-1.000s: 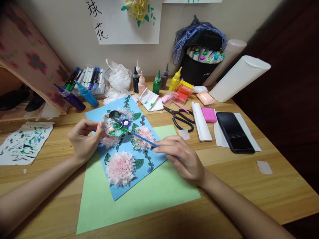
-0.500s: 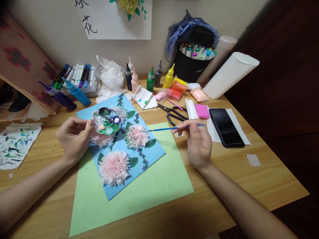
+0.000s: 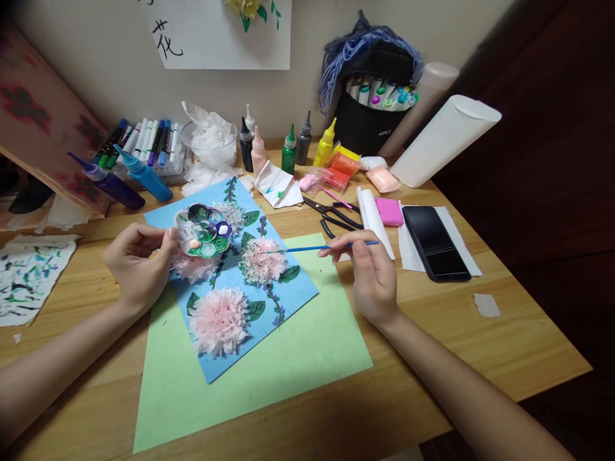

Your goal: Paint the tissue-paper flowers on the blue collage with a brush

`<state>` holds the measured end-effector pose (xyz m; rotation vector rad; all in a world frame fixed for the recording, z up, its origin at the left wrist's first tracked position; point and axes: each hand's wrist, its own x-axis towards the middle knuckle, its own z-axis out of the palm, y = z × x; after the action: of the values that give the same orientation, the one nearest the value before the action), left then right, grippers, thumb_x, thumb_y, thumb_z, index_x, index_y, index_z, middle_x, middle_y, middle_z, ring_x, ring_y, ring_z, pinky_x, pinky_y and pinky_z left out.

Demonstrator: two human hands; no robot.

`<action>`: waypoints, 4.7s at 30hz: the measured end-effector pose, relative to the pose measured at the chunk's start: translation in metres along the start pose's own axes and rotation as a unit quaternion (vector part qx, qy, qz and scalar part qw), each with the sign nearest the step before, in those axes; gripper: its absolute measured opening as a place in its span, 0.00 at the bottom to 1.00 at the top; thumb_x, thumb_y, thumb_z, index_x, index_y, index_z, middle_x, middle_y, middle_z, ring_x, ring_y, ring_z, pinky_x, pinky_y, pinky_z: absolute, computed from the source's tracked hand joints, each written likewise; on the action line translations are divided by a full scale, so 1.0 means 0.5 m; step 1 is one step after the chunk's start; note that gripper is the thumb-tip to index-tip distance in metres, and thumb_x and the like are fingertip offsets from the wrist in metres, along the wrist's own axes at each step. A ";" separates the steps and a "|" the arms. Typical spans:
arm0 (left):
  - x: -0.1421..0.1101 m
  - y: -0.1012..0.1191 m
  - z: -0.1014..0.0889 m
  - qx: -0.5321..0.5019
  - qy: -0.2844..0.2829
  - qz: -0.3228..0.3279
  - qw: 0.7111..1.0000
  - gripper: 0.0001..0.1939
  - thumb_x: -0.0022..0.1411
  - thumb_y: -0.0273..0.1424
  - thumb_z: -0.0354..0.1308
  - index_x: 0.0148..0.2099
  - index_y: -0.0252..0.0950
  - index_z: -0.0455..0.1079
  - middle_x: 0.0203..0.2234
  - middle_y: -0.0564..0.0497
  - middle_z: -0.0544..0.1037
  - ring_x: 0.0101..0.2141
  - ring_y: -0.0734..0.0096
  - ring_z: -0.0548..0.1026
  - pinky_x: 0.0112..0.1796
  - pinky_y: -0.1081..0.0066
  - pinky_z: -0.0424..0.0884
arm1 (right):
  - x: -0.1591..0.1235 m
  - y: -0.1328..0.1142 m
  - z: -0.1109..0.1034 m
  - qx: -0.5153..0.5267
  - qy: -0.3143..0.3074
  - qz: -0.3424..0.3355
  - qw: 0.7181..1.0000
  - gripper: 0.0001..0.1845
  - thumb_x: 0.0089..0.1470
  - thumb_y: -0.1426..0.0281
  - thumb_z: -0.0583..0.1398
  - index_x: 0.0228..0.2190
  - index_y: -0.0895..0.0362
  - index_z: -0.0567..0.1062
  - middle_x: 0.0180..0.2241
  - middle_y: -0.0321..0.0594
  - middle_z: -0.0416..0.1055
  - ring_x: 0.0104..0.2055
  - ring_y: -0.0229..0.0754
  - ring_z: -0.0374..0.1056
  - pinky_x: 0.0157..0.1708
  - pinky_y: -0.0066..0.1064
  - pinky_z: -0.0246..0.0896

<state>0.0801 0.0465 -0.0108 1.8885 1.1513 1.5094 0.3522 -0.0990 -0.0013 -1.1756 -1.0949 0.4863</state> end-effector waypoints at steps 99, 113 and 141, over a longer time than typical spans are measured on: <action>-0.008 0.003 -0.004 0.008 -0.035 0.027 0.999 0.07 0.52 0.28 0.63 0.26 0.38 0.67 0.21 0.56 0.73 0.21 0.77 0.70 0.23 0.74 0.70 | -0.012 -0.004 -0.003 -0.022 -0.042 -0.094 0.994 0.14 0.60 0.69 0.50 0.34 0.55 0.75 0.30 0.39 0.73 0.31 0.40 0.71 0.27 0.34 0.61; -0.008 0.003 -0.004 0.004 -0.033 0.031 0.999 0.07 0.52 0.27 0.63 0.27 0.37 0.67 0.20 0.56 0.73 0.20 0.79 0.70 0.23 0.76 0.69 | -0.008 -0.007 -0.003 -0.044 -0.044 -0.127 0.990 0.14 0.60 0.70 0.49 0.34 0.55 0.75 0.29 0.39 0.73 0.31 0.39 0.70 0.26 0.33 0.62; -0.009 0.011 -0.002 0.028 -0.031 0.032 0.999 0.08 0.52 0.31 0.62 0.25 0.37 0.67 0.19 0.55 0.73 0.19 0.78 0.69 0.21 0.75 0.66 | -0.022 -0.015 0.004 -0.088 -0.124 -0.193 0.969 0.15 0.59 0.68 0.50 0.41 0.50 0.74 0.35 0.39 0.77 0.38 0.45 0.70 0.37 0.41 0.65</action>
<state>0.0809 0.0399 -0.0090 2.0123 1.1270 1.4560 0.3440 -0.1093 0.0008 -1.0360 -1.5709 0.2366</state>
